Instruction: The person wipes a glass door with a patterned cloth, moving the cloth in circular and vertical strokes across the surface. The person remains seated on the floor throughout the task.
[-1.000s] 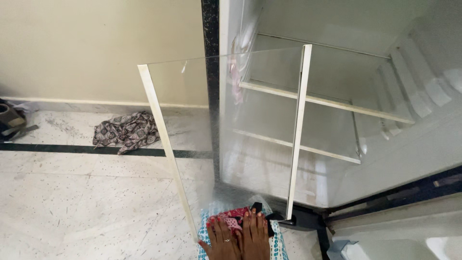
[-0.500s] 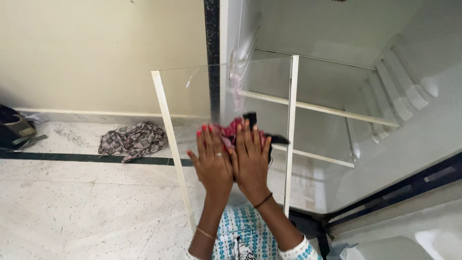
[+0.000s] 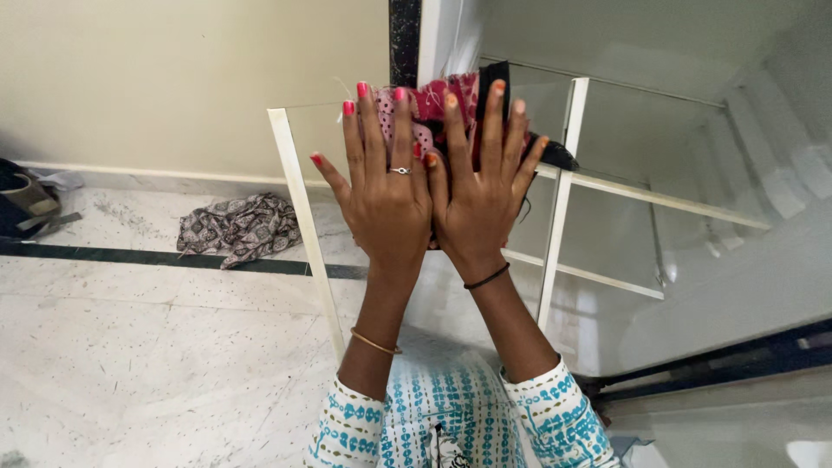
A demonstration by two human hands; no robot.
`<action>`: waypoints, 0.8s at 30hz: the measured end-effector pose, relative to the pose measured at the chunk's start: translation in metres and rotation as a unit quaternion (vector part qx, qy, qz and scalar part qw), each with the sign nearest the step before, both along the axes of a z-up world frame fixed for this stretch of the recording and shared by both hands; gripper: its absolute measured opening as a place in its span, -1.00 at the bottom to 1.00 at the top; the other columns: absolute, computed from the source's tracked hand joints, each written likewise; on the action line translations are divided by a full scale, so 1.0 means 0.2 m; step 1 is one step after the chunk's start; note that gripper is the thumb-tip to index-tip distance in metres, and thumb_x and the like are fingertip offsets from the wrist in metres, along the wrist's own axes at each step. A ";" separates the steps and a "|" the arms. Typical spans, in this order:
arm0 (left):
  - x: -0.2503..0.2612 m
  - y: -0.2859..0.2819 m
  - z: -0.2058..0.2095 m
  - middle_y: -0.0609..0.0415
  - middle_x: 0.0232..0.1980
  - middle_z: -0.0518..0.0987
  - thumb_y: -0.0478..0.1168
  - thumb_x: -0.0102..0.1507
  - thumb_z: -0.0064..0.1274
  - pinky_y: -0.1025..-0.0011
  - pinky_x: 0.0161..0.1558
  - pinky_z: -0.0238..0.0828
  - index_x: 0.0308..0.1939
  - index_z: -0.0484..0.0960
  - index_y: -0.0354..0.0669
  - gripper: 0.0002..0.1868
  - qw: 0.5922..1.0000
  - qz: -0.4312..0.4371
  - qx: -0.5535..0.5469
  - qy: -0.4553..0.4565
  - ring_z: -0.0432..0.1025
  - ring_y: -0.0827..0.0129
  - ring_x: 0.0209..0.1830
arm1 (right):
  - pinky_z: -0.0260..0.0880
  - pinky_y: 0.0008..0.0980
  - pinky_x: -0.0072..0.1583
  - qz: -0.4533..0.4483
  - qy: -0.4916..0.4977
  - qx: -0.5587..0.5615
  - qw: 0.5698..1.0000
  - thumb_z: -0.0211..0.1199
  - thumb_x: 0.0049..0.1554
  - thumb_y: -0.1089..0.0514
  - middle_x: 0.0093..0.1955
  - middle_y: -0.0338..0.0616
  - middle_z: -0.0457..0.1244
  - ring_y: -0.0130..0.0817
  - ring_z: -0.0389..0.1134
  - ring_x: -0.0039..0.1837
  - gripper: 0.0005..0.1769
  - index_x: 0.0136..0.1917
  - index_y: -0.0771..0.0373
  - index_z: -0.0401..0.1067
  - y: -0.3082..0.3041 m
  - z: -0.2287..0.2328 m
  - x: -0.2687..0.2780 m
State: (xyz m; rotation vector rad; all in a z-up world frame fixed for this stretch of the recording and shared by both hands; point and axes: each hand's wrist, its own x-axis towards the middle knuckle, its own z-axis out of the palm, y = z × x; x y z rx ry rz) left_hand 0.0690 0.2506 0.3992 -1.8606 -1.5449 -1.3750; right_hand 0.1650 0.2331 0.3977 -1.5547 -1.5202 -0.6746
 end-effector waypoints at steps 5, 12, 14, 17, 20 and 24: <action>-0.01 0.00 -0.05 0.01 0.63 0.20 -0.05 0.51 -0.03 -0.06 0.62 -0.61 0.50 0.45 0.20 -0.55 0.998 -0.056 0.027 -0.013 0.02 0.11 0.68 | -0.51 0.27 0.66 0.013 -0.013 0.025 1.000 0.05 0.46 -0.10 0.73 -0.03 -0.15 0.07 -0.28 0.75 -0.52 0.61 -0.14 0.27 0.03 -0.06 0.01; 0.00 -0.05 -0.12 0.09 0.56 0.38 -0.12 0.47 0.00 0.06 0.64 -0.25 0.47 0.49 0.08 -0.54 0.998 -0.056 -0.007 -0.007 0.19 0.16 0.62 | -0.11 0.10 0.66 0.065 0.013 -0.014 0.998 0.06 0.40 0.05 0.65 0.04 0.06 0.04 -0.01 0.70 -0.49 0.57 0.16 0.30 -0.03 -0.11 0.00; 0.00 -0.12 -0.20 0.06 0.56 0.38 -0.14 0.46 -0.01 0.08 0.63 -0.18 0.47 0.48 0.02 -0.53 0.998 -0.052 -0.022 -0.010 0.20 0.14 0.61 | -0.03 0.07 0.64 0.066 0.010 -0.016 0.998 0.07 0.39 0.09 0.63 0.07 0.09 0.04 0.06 0.67 -0.48 0.56 0.24 0.29 -0.09 -0.19 0.00; 0.01 -0.20 -0.37 0.03 0.55 0.36 -0.12 0.44 -0.04 0.08 0.60 -0.11 0.47 0.48 -0.01 -0.51 0.998 -0.042 -0.035 -0.007 0.21 0.11 0.59 | 0.02 0.07 0.60 0.055 -0.001 -0.018 0.998 0.07 0.35 0.08 0.57 0.09 0.14 0.03 0.13 0.61 -0.49 0.51 0.27 0.33 -0.16 -0.36 0.02; 0.01 -0.30 -0.58 0.03 0.53 0.37 -0.08 0.39 -0.07 0.05 0.54 -0.06 0.44 0.49 -0.01 -0.49 0.998 -0.025 -0.055 0.018 0.22 0.09 0.54 | 0.03 0.08 0.58 0.046 -0.003 -0.024 0.999 0.06 0.33 0.06 0.53 0.09 0.18 0.03 0.16 0.59 -0.51 0.47 0.26 0.36 -0.25 -0.57 0.03; 0.01 -0.44 -0.89 0.03 0.51 0.37 -0.04 0.38 -0.08 0.03 0.48 0.02 0.42 0.48 -0.01 -0.48 0.997 -0.030 -0.071 0.027 0.24 0.07 0.51 | 0.03 0.10 0.56 0.043 -0.004 -0.038 0.998 0.06 0.32 0.04 0.51 0.11 0.19 0.02 0.16 0.57 -0.50 0.44 0.30 0.37 -0.40 -0.86 0.04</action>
